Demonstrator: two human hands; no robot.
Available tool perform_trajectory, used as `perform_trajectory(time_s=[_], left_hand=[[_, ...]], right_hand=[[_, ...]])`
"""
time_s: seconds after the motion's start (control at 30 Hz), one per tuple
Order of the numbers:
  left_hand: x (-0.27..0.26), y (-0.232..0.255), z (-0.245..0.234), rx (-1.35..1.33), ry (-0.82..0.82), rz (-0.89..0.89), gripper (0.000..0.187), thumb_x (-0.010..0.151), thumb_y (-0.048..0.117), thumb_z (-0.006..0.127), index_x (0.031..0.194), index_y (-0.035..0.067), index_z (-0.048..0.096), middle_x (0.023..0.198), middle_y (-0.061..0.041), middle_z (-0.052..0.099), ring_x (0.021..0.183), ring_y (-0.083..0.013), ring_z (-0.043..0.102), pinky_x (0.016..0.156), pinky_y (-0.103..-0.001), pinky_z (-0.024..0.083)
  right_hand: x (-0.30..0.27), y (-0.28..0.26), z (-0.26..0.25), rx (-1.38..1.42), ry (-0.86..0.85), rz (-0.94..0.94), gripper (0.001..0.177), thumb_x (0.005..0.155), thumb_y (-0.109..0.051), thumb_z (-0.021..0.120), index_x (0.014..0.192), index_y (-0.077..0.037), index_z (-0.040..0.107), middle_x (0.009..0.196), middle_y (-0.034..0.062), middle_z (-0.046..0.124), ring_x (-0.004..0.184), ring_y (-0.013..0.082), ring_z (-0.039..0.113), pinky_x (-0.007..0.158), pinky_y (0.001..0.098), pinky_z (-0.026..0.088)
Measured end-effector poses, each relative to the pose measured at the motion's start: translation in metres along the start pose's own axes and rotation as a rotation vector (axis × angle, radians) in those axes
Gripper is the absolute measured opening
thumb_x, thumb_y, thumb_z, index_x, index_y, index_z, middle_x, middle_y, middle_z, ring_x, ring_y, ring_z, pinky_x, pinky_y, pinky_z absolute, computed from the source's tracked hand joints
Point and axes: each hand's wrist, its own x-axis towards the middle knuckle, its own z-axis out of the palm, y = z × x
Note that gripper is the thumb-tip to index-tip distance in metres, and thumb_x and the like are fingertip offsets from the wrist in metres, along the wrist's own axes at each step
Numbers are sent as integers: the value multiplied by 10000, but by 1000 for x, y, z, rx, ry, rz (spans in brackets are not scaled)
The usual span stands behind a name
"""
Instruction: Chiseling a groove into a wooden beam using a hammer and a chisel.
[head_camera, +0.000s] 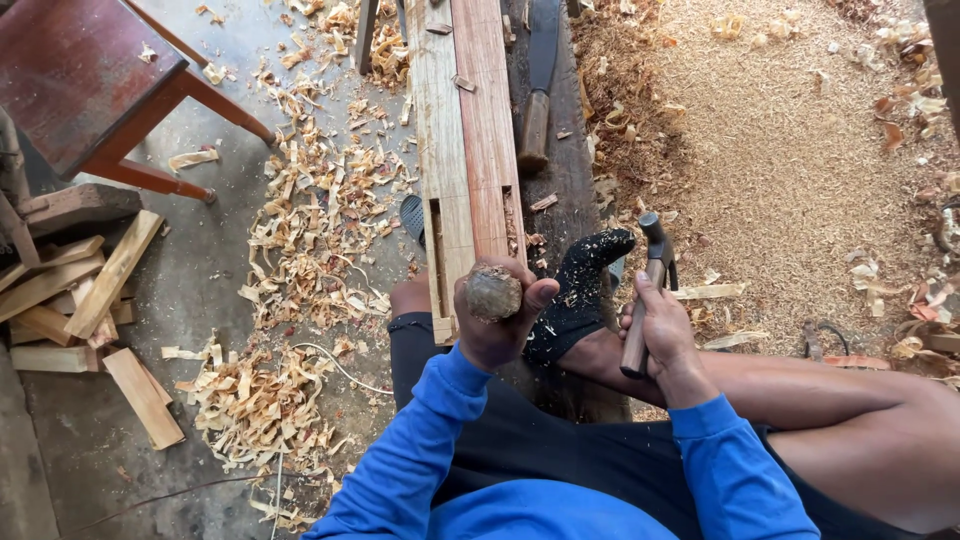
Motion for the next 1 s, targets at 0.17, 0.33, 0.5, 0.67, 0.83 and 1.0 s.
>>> perform_trajectory(time_s=[0.17,0.33,0.5,0.67,0.83,1.0], left_hand=[[-2,3,0,16,12,0,268,930,192,839,964,54,613,836,-9,627,732,-86,594,668,-241,513],[-4,0,1,-32,56,-36,270,924,174,835,956,59,593,828,4,617,717,-77,581,651,-228,503],[-6,-12,-4,20,137,72,261,957,175,820,970,54,589,871,-7,608,758,-93,594,687,-249,522],[-2,-10,4,134,125,124,249,951,198,827,942,49,628,824,-15,637,692,-99,607,631,-260,514],[-1,-12,5,95,76,27,233,947,202,823,950,46,650,774,-1,686,668,-110,651,626,-275,536],[-25,-74,4,480,125,414,262,830,135,831,1022,41,680,897,-97,699,801,-253,669,716,-374,517]], right_hand=[[1,3,-2,-10,2,-11,321,1018,-421,604,931,-123,522,709,-11,512,541,100,538,452,282,482],[1,5,-3,-11,-14,-22,330,1019,-420,609,927,-119,513,707,-5,518,542,104,542,450,282,482],[-23,-7,11,-174,23,-79,315,1007,-421,593,976,-118,514,685,-2,511,509,107,520,423,292,443],[-99,-74,38,-443,-129,-438,277,1011,-348,610,1046,-80,549,672,2,557,510,105,562,436,283,463],[-194,-161,70,-819,-234,-1038,282,994,-295,648,1057,-44,538,634,11,610,543,80,638,489,269,483],[-221,-184,102,-1450,-483,-1045,388,845,-372,757,952,-59,554,651,175,652,571,416,649,491,513,487]])
